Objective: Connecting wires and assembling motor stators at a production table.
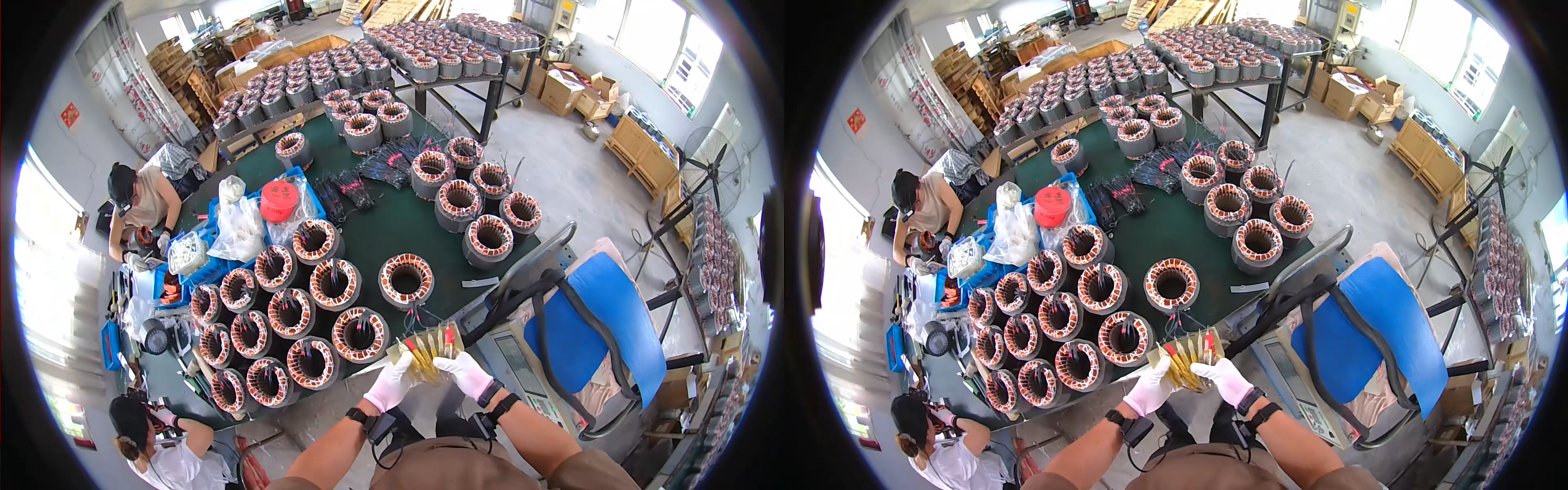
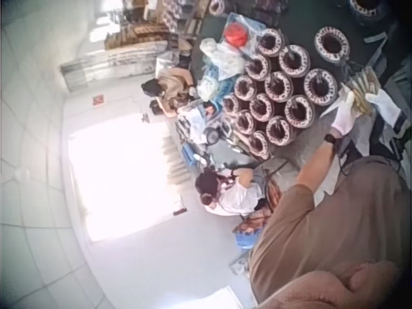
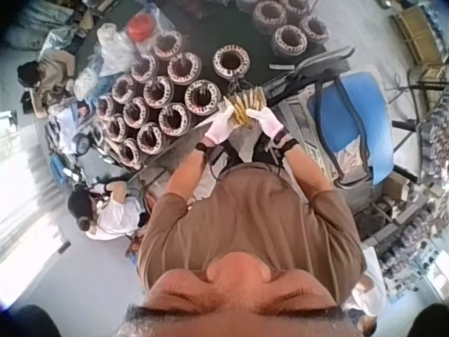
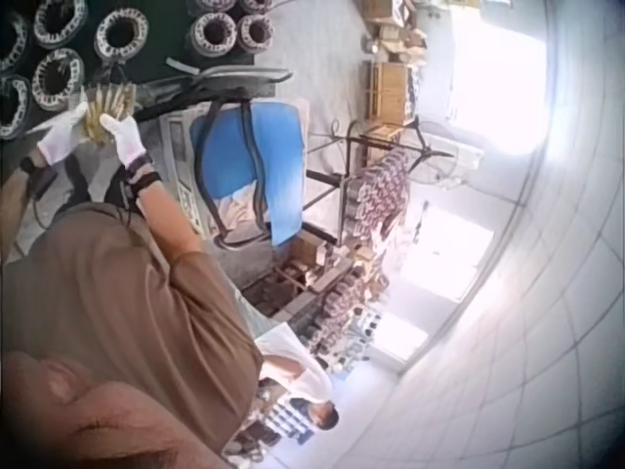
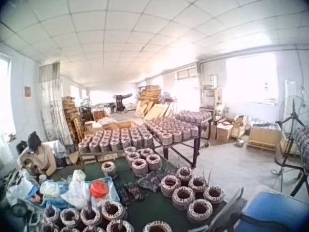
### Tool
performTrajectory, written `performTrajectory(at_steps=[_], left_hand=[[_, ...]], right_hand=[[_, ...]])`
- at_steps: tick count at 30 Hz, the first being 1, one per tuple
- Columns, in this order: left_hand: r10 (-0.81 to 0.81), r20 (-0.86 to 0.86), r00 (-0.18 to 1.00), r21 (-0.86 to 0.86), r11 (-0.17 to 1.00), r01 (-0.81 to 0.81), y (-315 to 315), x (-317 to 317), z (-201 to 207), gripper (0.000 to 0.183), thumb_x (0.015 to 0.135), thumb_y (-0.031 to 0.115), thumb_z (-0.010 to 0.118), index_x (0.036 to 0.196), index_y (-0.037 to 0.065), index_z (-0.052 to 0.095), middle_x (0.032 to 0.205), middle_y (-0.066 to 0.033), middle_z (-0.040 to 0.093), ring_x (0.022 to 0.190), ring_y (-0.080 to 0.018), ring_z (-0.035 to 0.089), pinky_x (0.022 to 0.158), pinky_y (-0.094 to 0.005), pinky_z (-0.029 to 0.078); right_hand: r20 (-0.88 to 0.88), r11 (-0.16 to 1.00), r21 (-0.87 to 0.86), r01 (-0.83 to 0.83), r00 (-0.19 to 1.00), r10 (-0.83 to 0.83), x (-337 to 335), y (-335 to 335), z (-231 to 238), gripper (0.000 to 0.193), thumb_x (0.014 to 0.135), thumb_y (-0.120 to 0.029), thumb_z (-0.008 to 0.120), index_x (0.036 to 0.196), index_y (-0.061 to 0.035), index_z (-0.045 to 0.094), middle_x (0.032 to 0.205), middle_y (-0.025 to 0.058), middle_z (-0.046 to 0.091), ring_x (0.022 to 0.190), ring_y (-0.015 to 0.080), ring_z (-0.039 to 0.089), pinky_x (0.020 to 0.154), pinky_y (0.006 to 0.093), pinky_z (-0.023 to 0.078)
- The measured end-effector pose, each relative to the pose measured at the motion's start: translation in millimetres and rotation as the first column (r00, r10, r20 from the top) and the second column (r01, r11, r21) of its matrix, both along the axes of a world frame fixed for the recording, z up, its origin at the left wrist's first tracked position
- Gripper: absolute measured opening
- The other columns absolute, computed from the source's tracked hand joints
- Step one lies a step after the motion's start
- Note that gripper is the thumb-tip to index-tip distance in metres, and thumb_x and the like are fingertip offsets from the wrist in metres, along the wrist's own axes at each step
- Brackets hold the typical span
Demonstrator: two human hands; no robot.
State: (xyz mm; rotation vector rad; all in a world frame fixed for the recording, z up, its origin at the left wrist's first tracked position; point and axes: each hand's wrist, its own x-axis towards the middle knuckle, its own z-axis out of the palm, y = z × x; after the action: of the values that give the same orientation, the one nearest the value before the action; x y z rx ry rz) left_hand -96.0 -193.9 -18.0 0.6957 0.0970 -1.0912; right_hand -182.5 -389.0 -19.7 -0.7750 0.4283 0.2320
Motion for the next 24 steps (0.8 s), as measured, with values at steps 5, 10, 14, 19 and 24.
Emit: performTrajectory(at_steps=[5,10,14,19,24], left_hand=[[-0.037,0.048,0.998,0.215,0.976,0.026,-8,-17,-5,0.046,0.106,0.021,0.064,0.148,0.008,0.051,0.141,-0.0075,0.062,0.123,-0.0233,0.065,0.104,-0.0441,0.055],[-0.096,0.187,0.978,0.497,0.868,-0.01,-12,-53,-60,0.035,0.101,0.012,0.068,0.134,0.001,0.063,0.124,-0.0071,0.071,0.111,-0.0196,0.07,0.094,-0.0382,0.059],[-0.144,0.188,0.971,0.431,0.901,0.05,-17,-88,-54,0.036,0.102,0.015,0.068,0.135,0.003,0.064,0.129,-0.005,0.07,0.118,-0.0171,0.065,0.101,-0.035,0.053],[-0.455,0.344,0.821,0.251,0.888,0.386,-23,-10,-40,0.051,0.106,0.027,0.062,0.151,0.007,0.049,0.147,-0.0059,0.056,0.128,-0.0194,0.058,0.11,-0.0399,0.046],[-0.204,0.111,0.973,0.608,0.788,0.096,-88,63,-51,0.072,0.104,0.041,0.063,0.159,0.008,0.03,0.14,-0.0119,0.059,0.12,-0.0274,0.063,0.105,-0.0442,0.048]], right_hand=[[-0.1,0.908,-0.417,-0.034,0.995,-0.008,-5,9,15,0.054,0.086,-0.007,0.085,0.135,-0.0015,0.063,0.122,0.0049,0.072,0.107,0.0135,0.067,0.097,0.0315,0.053],[-0.241,0.65,-0.746,-0.147,0.969,-0.058,-39,14,-20,0.052,0.079,-0.017,0.09,0.122,0.0019,0.07,0.105,0.007,0.076,0.093,0.0117,0.068,0.086,0.0317,0.055],[-0.259,0.786,-0.617,-0.036,0.952,-0.16,-86,11,-20,0.048,0.08,-0.012,0.089,0.122,0.0015,0.071,0.106,0.0054,0.076,0.09,0.0127,0.069,0.082,0.032,0.056],[-0.162,0.933,-0.3,0.199,0.953,-0.255,-108,-48,18,0.046,0.086,-0.001,0.078,0.13,0.0013,0.066,0.12,0.0069,0.073,0.106,0.0182,0.07,0.098,0.0353,0.055],[-0.104,0.94,-0.243,0.239,0.957,-0.27,-118,-83,63,0.044,0.087,-0.005,0.078,0.129,0.0002,0.068,0.12,0.0058,0.073,0.108,0.0163,0.068,0.099,0.0349,0.053]])
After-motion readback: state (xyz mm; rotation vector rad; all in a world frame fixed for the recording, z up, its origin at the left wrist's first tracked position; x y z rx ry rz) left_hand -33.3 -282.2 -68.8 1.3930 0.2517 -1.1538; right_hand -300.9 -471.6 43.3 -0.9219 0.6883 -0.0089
